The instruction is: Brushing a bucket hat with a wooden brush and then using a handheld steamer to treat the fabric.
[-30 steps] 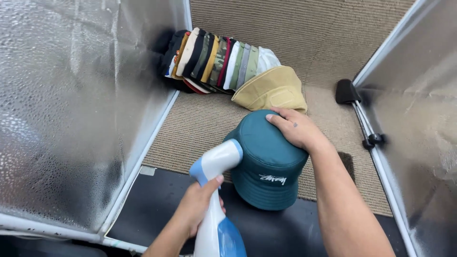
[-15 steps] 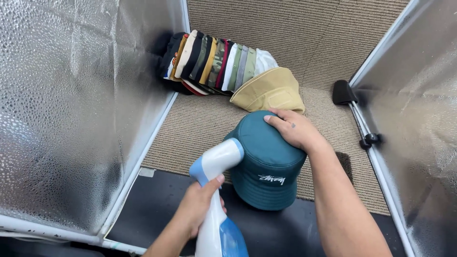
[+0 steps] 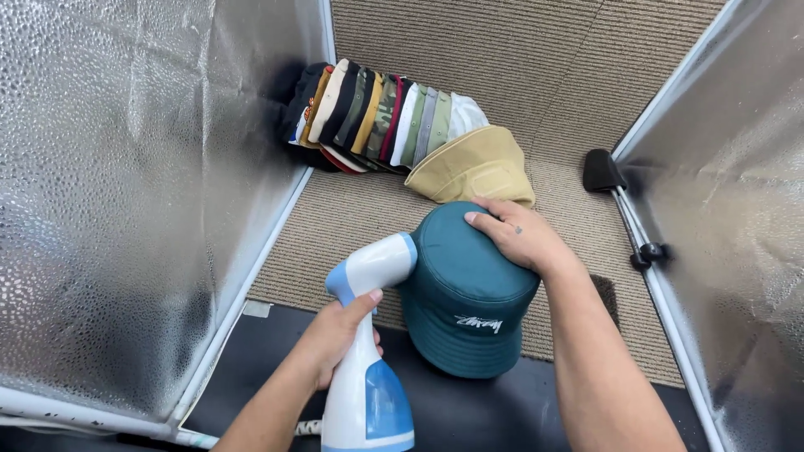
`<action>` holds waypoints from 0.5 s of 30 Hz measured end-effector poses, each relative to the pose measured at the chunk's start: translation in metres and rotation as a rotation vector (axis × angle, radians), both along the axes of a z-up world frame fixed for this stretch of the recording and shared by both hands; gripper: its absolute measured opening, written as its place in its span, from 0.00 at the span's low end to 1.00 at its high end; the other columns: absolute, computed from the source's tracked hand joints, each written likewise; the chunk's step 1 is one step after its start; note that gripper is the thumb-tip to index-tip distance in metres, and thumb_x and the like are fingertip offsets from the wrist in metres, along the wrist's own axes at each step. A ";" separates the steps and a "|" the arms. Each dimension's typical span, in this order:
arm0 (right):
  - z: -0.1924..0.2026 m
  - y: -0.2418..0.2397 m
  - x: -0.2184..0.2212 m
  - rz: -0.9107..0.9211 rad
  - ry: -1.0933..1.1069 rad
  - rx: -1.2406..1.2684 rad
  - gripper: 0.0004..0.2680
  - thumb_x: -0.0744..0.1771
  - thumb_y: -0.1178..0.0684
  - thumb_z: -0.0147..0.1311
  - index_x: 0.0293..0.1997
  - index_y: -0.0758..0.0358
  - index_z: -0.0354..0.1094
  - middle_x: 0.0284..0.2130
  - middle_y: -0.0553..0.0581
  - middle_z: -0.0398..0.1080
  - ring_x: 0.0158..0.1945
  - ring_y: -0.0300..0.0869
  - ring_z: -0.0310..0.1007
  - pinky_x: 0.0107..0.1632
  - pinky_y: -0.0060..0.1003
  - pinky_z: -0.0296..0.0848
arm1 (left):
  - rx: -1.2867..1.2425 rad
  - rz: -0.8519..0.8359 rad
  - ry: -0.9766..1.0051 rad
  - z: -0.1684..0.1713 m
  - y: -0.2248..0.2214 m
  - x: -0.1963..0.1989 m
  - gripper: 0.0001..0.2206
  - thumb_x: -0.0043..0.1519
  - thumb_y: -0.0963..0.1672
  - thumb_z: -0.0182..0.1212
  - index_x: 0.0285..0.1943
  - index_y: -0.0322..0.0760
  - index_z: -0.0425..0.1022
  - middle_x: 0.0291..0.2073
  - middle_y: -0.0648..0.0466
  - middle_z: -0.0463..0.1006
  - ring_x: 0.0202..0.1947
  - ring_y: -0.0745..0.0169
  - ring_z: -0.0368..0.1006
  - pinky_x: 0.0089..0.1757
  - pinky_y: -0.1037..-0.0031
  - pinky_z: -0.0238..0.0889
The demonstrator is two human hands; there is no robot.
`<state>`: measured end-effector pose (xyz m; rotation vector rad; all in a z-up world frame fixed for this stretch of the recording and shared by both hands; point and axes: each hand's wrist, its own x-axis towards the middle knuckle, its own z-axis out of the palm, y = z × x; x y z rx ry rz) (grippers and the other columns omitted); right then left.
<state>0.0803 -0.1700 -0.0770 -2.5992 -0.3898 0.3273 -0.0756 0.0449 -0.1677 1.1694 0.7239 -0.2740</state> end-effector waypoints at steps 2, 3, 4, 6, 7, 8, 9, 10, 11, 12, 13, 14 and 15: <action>0.000 0.000 0.003 0.001 0.003 0.006 0.24 0.65 0.33 0.40 0.70 0.41 0.63 0.70 0.47 0.60 0.73 0.46 0.56 0.71 0.45 0.55 | -0.011 0.006 -0.016 0.001 -0.004 -0.005 0.22 0.60 0.50 0.63 0.57 0.33 0.68 0.22 0.40 0.73 0.21 0.47 0.71 0.27 0.60 0.68; -0.001 0.000 0.004 -0.001 0.011 0.014 0.25 0.65 0.33 0.41 0.70 0.43 0.62 0.71 0.47 0.60 0.73 0.45 0.55 0.71 0.44 0.55 | -0.019 0.008 -0.027 0.002 -0.005 -0.008 0.20 0.62 0.49 0.63 0.57 0.32 0.69 0.21 0.40 0.72 0.20 0.46 0.71 0.26 0.60 0.68; -0.001 0.000 0.008 -0.001 0.011 0.014 0.25 0.65 0.33 0.41 0.70 0.43 0.62 0.71 0.47 0.60 0.73 0.45 0.55 0.71 0.44 0.55 | -0.019 0.008 -0.026 -0.004 -0.010 -0.014 0.20 0.62 0.49 0.63 0.57 0.32 0.69 0.21 0.40 0.72 0.20 0.46 0.71 0.26 0.60 0.68; -0.001 0.000 0.014 0.043 0.037 0.030 0.25 0.64 0.33 0.44 0.69 0.40 0.63 0.71 0.46 0.59 0.74 0.41 0.54 0.73 0.38 0.52 | -0.020 0.027 -0.011 -0.017 -0.020 -0.025 0.17 0.61 0.48 0.65 0.49 0.28 0.70 0.22 0.38 0.73 0.18 0.46 0.72 0.24 0.61 0.66; -0.002 0.001 0.022 0.045 0.037 0.031 0.25 0.64 0.33 0.44 0.69 0.40 0.63 0.71 0.46 0.59 0.74 0.41 0.54 0.73 0.38 0.52 | -0.018 0.029 -0.011 -0.024 -0.023 -0.030 0.17 0.61 0.48 0.65 0.49 0.28 0.70 0.22 0.38 0.73 0.18 0.46 0.72 0.24 0.61 0.66; -0.004 0.002 0.030 0.104 0.054 0.037 0.25 0.63 0.33 0.46 0.68 0.37 0.65 0.69 0.45 0.63 0.72 0.40 0.59 0.70 0.37 0.56 | -0.027 -0.005 -0.010 -0.031 -0.027 -0.035 0.18 0.60 0.48 0.65 0.47 0.28 0.70 0.21 0.38 0.73 0.19 0.45 0.72 0.25 0.62 0.66; -0.007 0.002 0.036 0.161 0.078 0.042 0.25 0.61 0.32 0.48 0.67 0.33 0.66 0.67 0.45 0.67 0.69 0.39 0.64 0.68 0.35 0.60 | -0.038 -0.042 -0.001 -0.039 -0.031 -0.042 0.19 0.59 0.49 0.66 0.46 0.27 0.70 0.20 0.39 0.73 0.19 0.45 0.73 0.27 0.62 0.66; -0.003 0.004 0.036 0.160 0.086 0.042 0.25 0.61 0.32 0.48 0.67 0.33 0.66 0.67 0.45 0.67 0.69 0.39 0.64 0.68 0.35 0.60 | -0.039 -0.042 0.006 -0.034 -0.033 -0.045 0.19 0.59 0.49 0.66 0.46 0.27 0.70 0.20 0.39 0.73 0.19 0.45 0.73 0.27 0.62 0.66; 0.001 0.006 0.036 0.135 0.130 0.042 0.24 0.62 0.34 0.49 0.66 0.32 0.67 0.65 0.44 0.68 0.67 0.39 0.66 0.66 0.35 0.64 | -0.016 -0.051 0.029 -0.028 -0.037 -0.048 0.20 0.59 0.50 0.66 0.51 0.30 0.71 0.21 0.41 0.73 0.21 0.48 0.74 0.30 0.63 0.68; 0.006 0.008 0.036 0.110 0.173 0.042 0.23 0.62 0.36 0.49 0.66 0.31 0.67 0.64 0.44 0.69 0.64 0.38 0.68 0.64 0.35 0.68 | 0.007 -0.060 0.051 -0.022 -0.040 -0.051 0.21 0.59 0.51 0.65 0.55 0.33 0.72 0.23 0.43 0.74 0.23 0.51 0.74 0.33 0.64 0.69; 0.008 0.012 0.031 0.119 0.170 0.040 0.23 0.62 0.36 0.49 0.66 0.31 0.67 0.64 0.44 0.69 0.64 0.38 0.68 0.64 0.35 0.68 | 0.007 -0.052 0.047 -0.023 -0.039 -0.051 0.21 0.59 0.51 0.65 0.55 0.33 0.72 0.23 0.43 0.74 0.23 0.51 0.74 0.33 0.64 0.69; 0.010 0.015 0.026 0.146 0.116 -0.086 0.24 0.63 0.35 0.45 0.70 0.32 0.61 0.69 0.44 0.60 0.71 0.41 0.57 0.70 0.39 0.55 | -0.035 -0.021 0.061 -0.024 -0.038 -0.051 0.22 0.59 0.51 0.65 0.56 0.34 0.71 0.23 0.42 0.74 0.24 0.50 0.74 0.33 0.63 0.69; 0.012 0.015 0.020 0.166 0.064 -0.211 0.25 0.65 0.34 0.41 0.73 0.32 0.55 0.74 0.45 0.51 0.78 0.44 0.45 0.76 0.42 0.42 | -0.075 0.001 0.078 -0.025 -0.039 -0.051 0.22 0.60 0.51 0.64 0.56 0.34 0.71 0.24 0.41 0.74 0.24 0.48 0.74 0.32 0.61 0.69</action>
